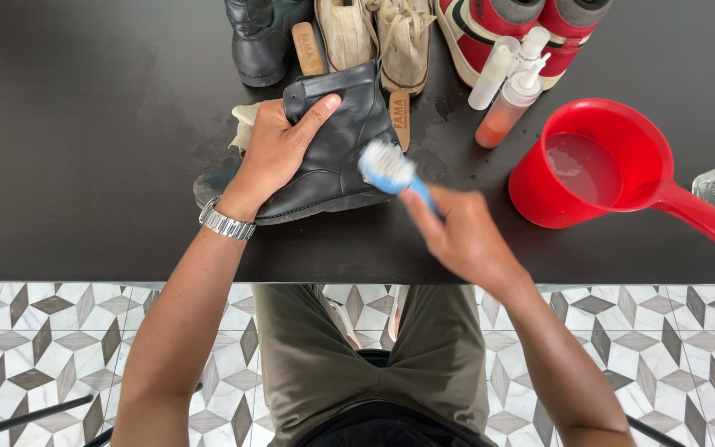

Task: The person scrubs a black leather boot with a blue brush and soapy water. They systematically clean the toe, sides, and heel of the boot, repeatedly dipping the brush into a red cup of water to maintain foam.

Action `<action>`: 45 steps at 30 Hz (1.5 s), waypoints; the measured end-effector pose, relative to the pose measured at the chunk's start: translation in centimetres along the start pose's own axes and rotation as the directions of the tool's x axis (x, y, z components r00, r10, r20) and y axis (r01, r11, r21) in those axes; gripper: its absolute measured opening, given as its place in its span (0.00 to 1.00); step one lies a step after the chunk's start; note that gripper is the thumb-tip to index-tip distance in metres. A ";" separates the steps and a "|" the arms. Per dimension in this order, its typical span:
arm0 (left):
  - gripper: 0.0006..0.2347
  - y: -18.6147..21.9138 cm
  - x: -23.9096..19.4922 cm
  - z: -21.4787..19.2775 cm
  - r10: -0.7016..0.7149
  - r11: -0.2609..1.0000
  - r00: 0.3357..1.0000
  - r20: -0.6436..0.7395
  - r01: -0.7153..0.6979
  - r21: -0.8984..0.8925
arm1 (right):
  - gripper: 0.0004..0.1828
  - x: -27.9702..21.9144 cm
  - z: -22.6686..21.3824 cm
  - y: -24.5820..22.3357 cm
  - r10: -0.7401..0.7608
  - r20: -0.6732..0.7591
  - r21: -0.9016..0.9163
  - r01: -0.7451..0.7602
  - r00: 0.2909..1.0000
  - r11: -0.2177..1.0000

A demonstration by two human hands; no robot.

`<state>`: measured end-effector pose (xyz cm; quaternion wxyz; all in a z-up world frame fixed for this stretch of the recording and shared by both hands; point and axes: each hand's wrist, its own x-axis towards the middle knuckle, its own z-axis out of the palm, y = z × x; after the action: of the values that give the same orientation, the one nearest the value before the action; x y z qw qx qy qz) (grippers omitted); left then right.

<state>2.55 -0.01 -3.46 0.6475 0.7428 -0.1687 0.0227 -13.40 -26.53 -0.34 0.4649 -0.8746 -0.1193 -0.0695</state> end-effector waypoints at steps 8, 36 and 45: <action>0.16 -0.3 0.4 -0.8 -0.018 0.999 1.000 -0.014 0.018 0.028 | 0.32 1.7 -0.1 0.3 0.009 -0.084 -0.111 -0.018 0.996 0.994; 0.31 3.3 0.4 -2.7 -0.129 0.943 0.991 -0.038 0.134 0.305 | 0.30 1.2 -3.5 -1.1 0.452 0.270 -0.349 -0.352 0.850 0.869; 0.30 3.6 0.2 -2.7 -0.145 0.943 0.989 -0.021 0.144 0.301 | 0.31 2.6 -3.2 -0.3 0.449 0.330 -0.431 -0.291 0.830 0.854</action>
<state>2.27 2.20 0.43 0.5263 0.8433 -0.1087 0.0002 -11.00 -28.64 2.32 0.2630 -0.9451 -0.0265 0.1921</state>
